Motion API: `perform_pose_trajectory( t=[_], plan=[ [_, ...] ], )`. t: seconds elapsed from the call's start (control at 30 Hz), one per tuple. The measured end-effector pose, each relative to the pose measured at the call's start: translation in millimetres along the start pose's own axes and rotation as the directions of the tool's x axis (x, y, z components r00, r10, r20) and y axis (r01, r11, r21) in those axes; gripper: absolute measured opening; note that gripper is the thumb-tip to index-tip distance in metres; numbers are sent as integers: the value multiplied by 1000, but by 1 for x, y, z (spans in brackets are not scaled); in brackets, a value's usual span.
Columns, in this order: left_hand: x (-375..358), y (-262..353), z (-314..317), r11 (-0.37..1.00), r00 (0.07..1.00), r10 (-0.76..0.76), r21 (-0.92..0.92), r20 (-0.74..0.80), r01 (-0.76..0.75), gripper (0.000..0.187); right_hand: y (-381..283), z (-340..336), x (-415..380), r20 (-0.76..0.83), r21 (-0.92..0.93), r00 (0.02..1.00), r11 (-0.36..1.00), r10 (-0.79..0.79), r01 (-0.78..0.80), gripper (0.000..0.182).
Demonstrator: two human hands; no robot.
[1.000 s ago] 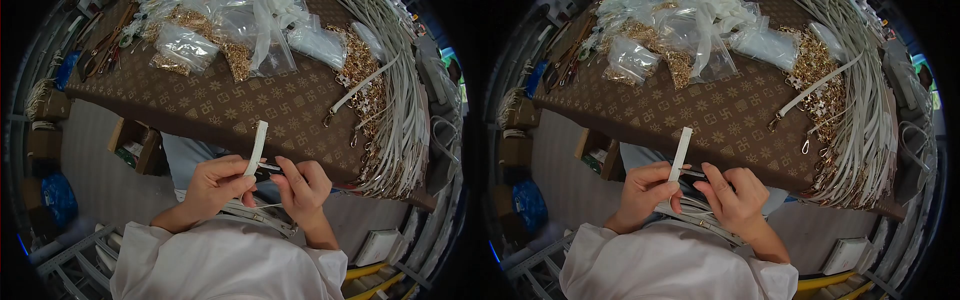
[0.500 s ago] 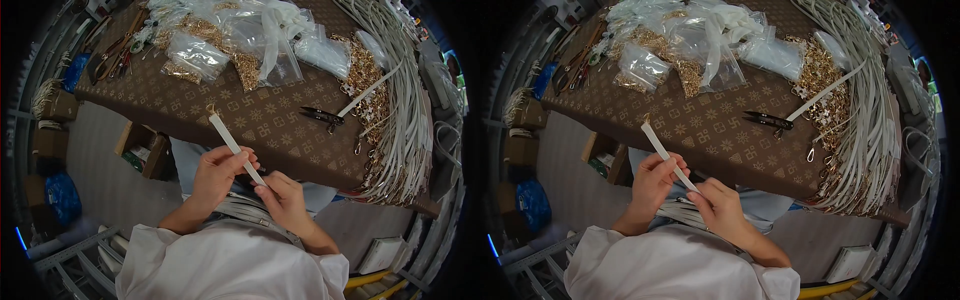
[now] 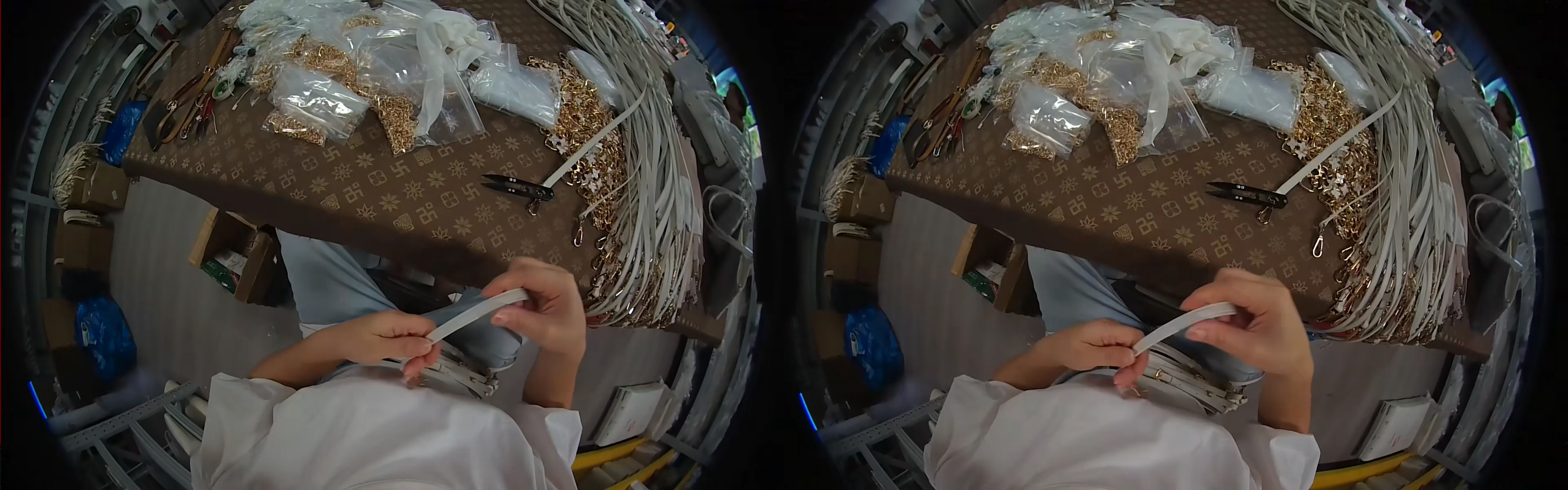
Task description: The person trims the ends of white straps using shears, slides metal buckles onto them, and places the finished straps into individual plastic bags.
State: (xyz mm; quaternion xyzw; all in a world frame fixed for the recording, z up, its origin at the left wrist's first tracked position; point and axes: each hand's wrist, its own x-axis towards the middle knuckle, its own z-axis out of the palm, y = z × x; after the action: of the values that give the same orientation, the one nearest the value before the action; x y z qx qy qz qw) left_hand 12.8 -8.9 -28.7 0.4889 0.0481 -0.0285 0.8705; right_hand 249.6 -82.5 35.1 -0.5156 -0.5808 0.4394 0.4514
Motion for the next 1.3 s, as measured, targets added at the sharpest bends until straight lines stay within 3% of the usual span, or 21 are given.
perform_pose_trajectory(
  t=[0.03,0.17,0.23,0.27,0.33,0.37,0.4,0.43,0.5,0.57,0.6,0.63,0.77,0.87,0.93,0.97,1.07,1.1,1.17,1.23,1.3],
  plan=[
    [-5,-2,0,979,999,-14,-203,-30,7,26,0,-11,-4,-33,-45,999,999,10,-11,19],
    [-29,27,-3,932,985,-90,-360,-149,31,25,21,-8,-9,-181,-174,976,980,-125,94,19],
    [-29,33,-7,545,887,441,-743,-139,-388,26,31,23,-5,-200,-333,978,943,-54,-16,17],
    [-23,42,-7,549,886,443,-740,-136,-388,26,38,43,-7,-36,-311,997,949,-62,48,15],
    [-5,60,1,554,612,631,-276,-477,-786,29,37,64,-12,119,-280,990,954,-78,109,13],
    [1,54,-1,558,616,629,-276,-473,-782,29,27,68,-14,228,-104,973,995,29,-5,13],
    [6,41,-6,723,567,684,321,-460,-612,33,15,68,-17,352,63,929,988,112,-143,12],
    [11,32,-8,584,547,732,788,-406,-196,38,1,60,-15,272,66,944,976,185,-210,10],
    [21,28,-5,495,822,470,867,-322,56,35,-9,39,-10,100,-165,988,981,119,-102,11],
    [27,1,-7,642,866,426,762,-260,-88,29,-9,33,-7,-49,-255,993,960,105,-114,10],
    [24,-1,-4,908,944,201,411,-260,-79,29,-3,29,-6,-54,-345,997,936,57,-72,9],
    [23,-1,-1,1000,987,-20,-10,-159,19,30,3,26,-6,-53,-430,999,902,13,-35,9],
    [22,2,4,998,982,-61,-20,-178,58,38,22,22,-5,22,-557,985,816,-169,152,9],
    [19,3,2,996,988,-29,-86,-150,16,39,19,15,-2,72,-403,997,915,9,21,11],
    [15,15,6,992,987,-41,-121,-154,22,38,4,4,3,366,-97,770,844,522,-527,10],
    [13,20,7,987,986,-49,-159,-160,24,38,4,4,1,363,-94,772,845,521,-526,10],
    [5,29,2,937,975,166,-283,-149,-203,36,8,10,-8,189,242,948,924,255,-296,14],
    [3,31,0,938,974,169,-278,-151,-206,36,9,12,-9,-45,-65,998,997,33,-36,17],
    [-3,33,-6,812,927,309,-448,-213,-373,34,29,18,-13,-212,-578,888,785,-407,222,26],
    [-2,37,-11,785,917,347,-475,-195,-398,32,40,30,-16,-236,-587,893,788,-384,184,26],
    [5,39,-9,717,826,408,-424,-388,-553,30,48,50,-20,-230,-567,928,816,-291,115,25]
  ],
)
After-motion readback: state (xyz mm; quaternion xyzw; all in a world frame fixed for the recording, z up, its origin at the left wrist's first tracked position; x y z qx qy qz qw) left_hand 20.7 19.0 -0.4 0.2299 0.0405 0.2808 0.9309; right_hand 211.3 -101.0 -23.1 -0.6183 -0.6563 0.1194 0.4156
